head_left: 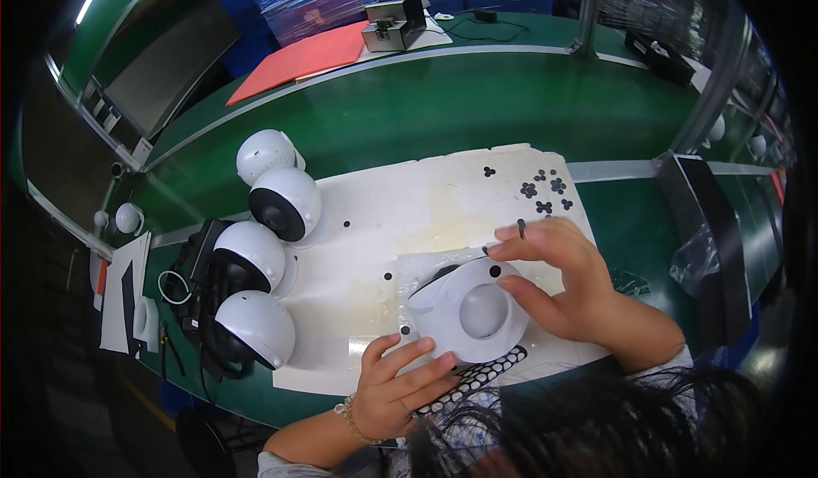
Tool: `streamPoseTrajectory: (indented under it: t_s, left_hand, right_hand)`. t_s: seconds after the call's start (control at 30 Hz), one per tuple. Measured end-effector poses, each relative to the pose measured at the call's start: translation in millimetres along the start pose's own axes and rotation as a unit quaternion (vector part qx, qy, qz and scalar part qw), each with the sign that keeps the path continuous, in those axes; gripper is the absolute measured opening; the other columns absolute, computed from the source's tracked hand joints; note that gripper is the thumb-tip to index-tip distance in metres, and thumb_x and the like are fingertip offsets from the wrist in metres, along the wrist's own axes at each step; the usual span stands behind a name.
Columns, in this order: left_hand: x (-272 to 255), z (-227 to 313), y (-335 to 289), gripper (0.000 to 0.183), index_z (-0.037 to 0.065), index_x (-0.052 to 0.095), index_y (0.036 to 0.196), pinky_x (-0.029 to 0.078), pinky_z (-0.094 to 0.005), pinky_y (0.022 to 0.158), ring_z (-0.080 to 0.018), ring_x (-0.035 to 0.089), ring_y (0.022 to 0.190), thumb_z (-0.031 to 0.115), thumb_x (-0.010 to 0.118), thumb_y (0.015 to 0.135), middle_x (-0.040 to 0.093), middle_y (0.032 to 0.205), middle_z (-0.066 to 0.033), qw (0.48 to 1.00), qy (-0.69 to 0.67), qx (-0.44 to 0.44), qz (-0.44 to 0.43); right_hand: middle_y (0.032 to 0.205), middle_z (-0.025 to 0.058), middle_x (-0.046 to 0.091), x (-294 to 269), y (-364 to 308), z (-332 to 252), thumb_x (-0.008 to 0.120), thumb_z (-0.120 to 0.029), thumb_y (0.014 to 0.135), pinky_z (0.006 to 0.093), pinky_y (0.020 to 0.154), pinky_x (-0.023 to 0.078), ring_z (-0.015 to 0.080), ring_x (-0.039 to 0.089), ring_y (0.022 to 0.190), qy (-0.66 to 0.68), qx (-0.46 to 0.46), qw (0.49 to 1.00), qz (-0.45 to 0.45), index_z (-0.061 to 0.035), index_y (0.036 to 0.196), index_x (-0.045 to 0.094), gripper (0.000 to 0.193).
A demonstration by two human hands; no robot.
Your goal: The person assembles white dome security cameras by hand. They pick up a camera housing, insert small black circular components into the holes on the bottom, and place the finished unit on the table. This process is repeated for multiple units throughout the clip.
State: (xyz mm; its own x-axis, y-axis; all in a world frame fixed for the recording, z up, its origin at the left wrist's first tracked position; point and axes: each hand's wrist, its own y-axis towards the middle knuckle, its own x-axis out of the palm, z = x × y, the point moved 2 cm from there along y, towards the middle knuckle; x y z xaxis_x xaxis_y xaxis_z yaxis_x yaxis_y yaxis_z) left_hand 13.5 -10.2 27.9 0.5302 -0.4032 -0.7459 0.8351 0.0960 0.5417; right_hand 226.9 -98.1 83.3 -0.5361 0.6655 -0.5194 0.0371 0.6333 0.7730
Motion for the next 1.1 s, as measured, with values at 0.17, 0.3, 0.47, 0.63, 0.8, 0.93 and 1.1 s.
streamPoseTrajectory:
  t_s: [0.17,0.3,0.47,0.63,0.8,0.93,1.1]
  left_hand:
    - [-0.2,-0.1,0.6,0.023,0.016,0.066,0.094,0.030,-0.0392,0.093,-0.0194,0.045,0.114,0.011,0.058,0.073,0.056,0.118,0.0019,1.000,0.007,0.009,0.000]
    - [-1.7,-0.3,1.8,0.024,0.016,0.065,0.096,0.030,-0.0381,0.094,-0.0188,0.045,0.115,0.013,0.059,0.073,0.056,0.119,0.0023,1.000,0.006,0.008,-0.007]
    - [-1.6,-1.3,-0.4,0.025,0.016,0.064,0.098,0.030,-0.0379,0.094,-0.0185,0.045,0.115,0.015,0.059,0.073,0.055,0.119,0.0022,1.000,0.007,0.012,-0.012]
    - [-1.0,-0.3,-0.6,0.026,0.016,0.064,0.098,0.031,-0.0390,0.093,-0.0189,0.045,0.115,0.015,0.058,0.073,0.055,0.120,0.0019,1.000,0.009,0.010,-0.011]
    - [-1.2,-1.8,-0.6,0.035,0.015,0.064,0.097,0.031,-0.0417,0.093,-0.0204,0.044,0.116,0.019,0.065,0.062,0.052,0.123,0.0015,0.999,0.006,0.018,-0.028]
    - [-1.6,-3.5,1.3,0.044,0.015,0.064,0.094,0.030,-0.0430,0.093,-0.0216,0.042,0.118,0.022,0.071,0.051,0.050,0.125,0.0012,0.999,0.011,0.031,-0.031]
    - [0.2,-2.3,1.2,0.044,0.015,0.064,0.093,0.029,-0.0435,0.093,-0.0220,0.042,0.118,0.020,0.072,0.050,0.051,0.125,0.0008,0.999,0.010,0.034,-0.011]
  right_hand:
    - [0.084,0.0048,0.059,20.4,6.5,-2.2,0.056,0.001,0.077,0.0372,0.085,0.034,0.0245,0.055,0.085,0.190,0.133,0.970,-0.068,-0.0032,0.119,0.039,0.046]
    - [0.083,0.0054,0.057,30.9,9.1,-5.2,0.052,0.001,0.078,0.0384,0.088,0.033,0.0247,0.055,0.085,0.231,0.178,0.952,-0.098,-0.0024,0.118,0.037,0.043]
    - [0.082,0.0058,0.058,31.8,8.4,-5.4,0.053,0.000,0.078,0.0393,0.089,0.033,0.0254,0.055,0.088,0.218,0.175,0.954,-0.107,-0.0017,0.117,0.038,0.043]
    - [0.087,0.0049,0.059,22.2,12.9,-16.1,0.058,0.006,0.074,0.0401,0.088,0.036,0.0229,0.057,0.095,-0.005,0.023,0.990,-0.140,-0.0051,0.117,0.035,0.050]
    - [0.091,0.0017,0.062,23.9,1.4,-21.6,0.060,-0.001,0.070,0.0429,0.088,0.035,0.0192,0.057,0.096,-0.091,-0.004,0.993,-0.075,-0.0077,0.106,0.053,0.038]
    - [0.103,0.0061,0.061,20.8,-5.1,-28.9,0.062,0.003,0.067,0.0454,0.091,0.032,0.0260,0.053,0.107,-0.139,-0.023,0.984,-0.110,-0.0091,0.108,0.048,0.045]
    - [0.125,0.0115,0.045,5.2,-18.7,-30.3,0.063,-0.011,0.074,0.0461,0.098,0.024,0.0341,0.034,0.123,-0.068,0.089,0.990,-0.082,-0.0134,0.095,0.059,0.022]
